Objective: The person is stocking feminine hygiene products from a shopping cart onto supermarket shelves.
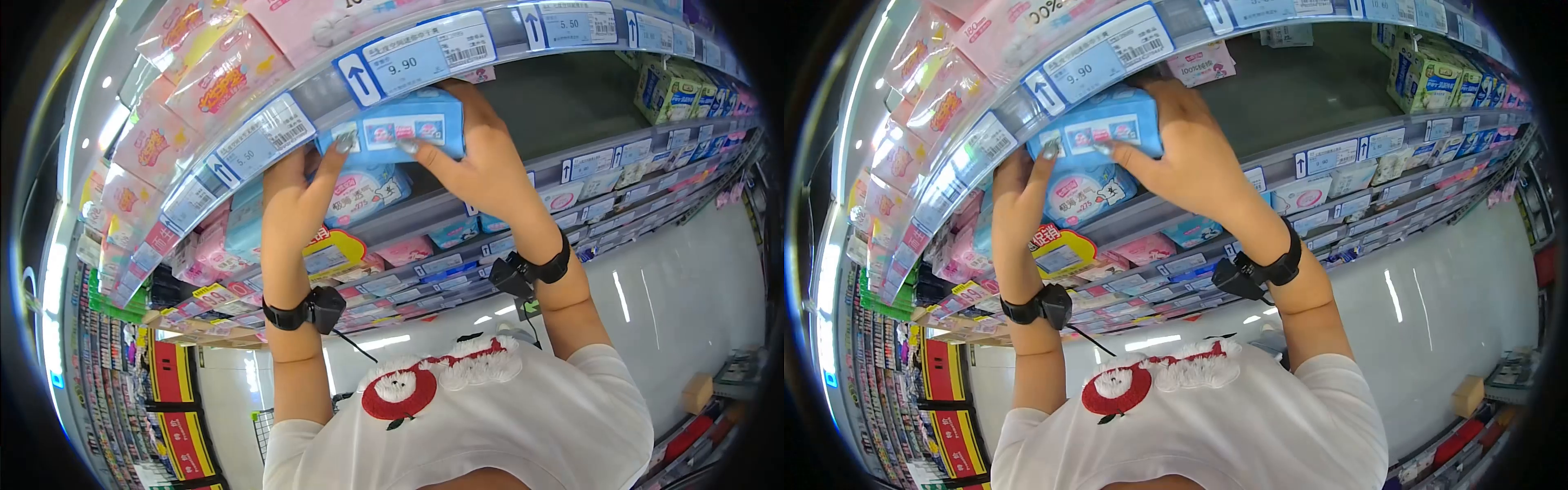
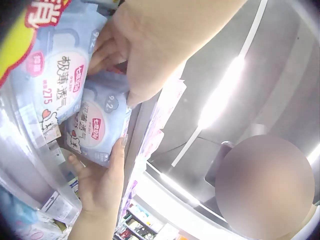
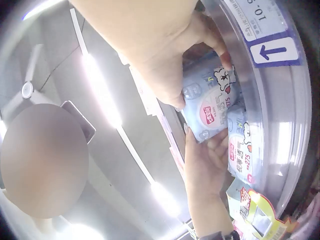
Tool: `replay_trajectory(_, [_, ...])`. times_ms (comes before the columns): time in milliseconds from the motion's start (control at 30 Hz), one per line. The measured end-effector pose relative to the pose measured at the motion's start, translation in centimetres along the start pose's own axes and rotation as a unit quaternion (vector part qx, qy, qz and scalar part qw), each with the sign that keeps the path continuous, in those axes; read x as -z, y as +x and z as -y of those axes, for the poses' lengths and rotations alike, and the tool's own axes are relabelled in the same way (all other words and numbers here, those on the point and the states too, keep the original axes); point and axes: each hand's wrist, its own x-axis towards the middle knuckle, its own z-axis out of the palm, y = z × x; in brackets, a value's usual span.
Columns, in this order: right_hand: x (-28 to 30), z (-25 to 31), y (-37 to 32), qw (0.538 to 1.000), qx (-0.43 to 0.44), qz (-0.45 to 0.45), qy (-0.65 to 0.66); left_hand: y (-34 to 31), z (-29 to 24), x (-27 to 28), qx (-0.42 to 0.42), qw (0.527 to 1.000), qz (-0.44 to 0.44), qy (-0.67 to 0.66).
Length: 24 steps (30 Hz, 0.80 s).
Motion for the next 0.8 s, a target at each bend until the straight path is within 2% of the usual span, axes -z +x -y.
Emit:
replay_trajectory(33, [-0.1,-0.1,0.0,1.0,-0.011,-0.004,0.009,0.5,0.7,0.1,-0.01,0.998,0.007,0.061])
replay_trajectory(133, [-0.2,0.4,0.6,0.999,-0.04,-0.003,0.018,1.2,1.0,-0.3,0.023,1.0,0.016,-0.009])
replay_trajectory(167, [-0.3,0.4,0.8,0.999,-0.033,-0.01,-0.019,1.4,0.7,-0.1,0.03,0.999,0.026,-0.02])
replay_trajectory(267, [0.2,0.9,2.4,0.998,-0.033,0.052,-0.008,1.7,1.1,0.0,0.041,0.997,0.038,-0.052])
replay_trajectory(400, [-0.2,-0.7,3.4,0.996,-0.072,0.053,-0.018,2.1,1.6,-0.1,0.067,0.99,0.062,-0.111])
replay_trajectory(433, [-0.2,-1.6,3.8,0.991,-0.096,0.081,-0.042,2.3,1.6,-0.1,0.078,0.988,0.06,-0.119])
replay_trajectory(533, [-0.3,-1.6,4.7,0.992,-0.089,0.084,-0.021,3.1,1.8,0.1,0.104,0.983,0.08,-0.129])
replay_trajectory(600, [0.1,-0.5,5.5,0.979,-0.161,0.113,-0.049,4.1,3.4,-0.5,0.078,0.99,0.082,-0.081])
replay_trajectory(633, [0.1,-0.4,5.7,0.979,-0.169,0.108,-0.039,4.4,4.0,-0.8,0.066,0.993,0.083,-0.056])
replay_trajectory(800, [-0.1,-2.4,6.8,0.949,-0.283,0.124,0.069,3.7,4.1,-1.6,-0.066,0.998,0.016,0.009])
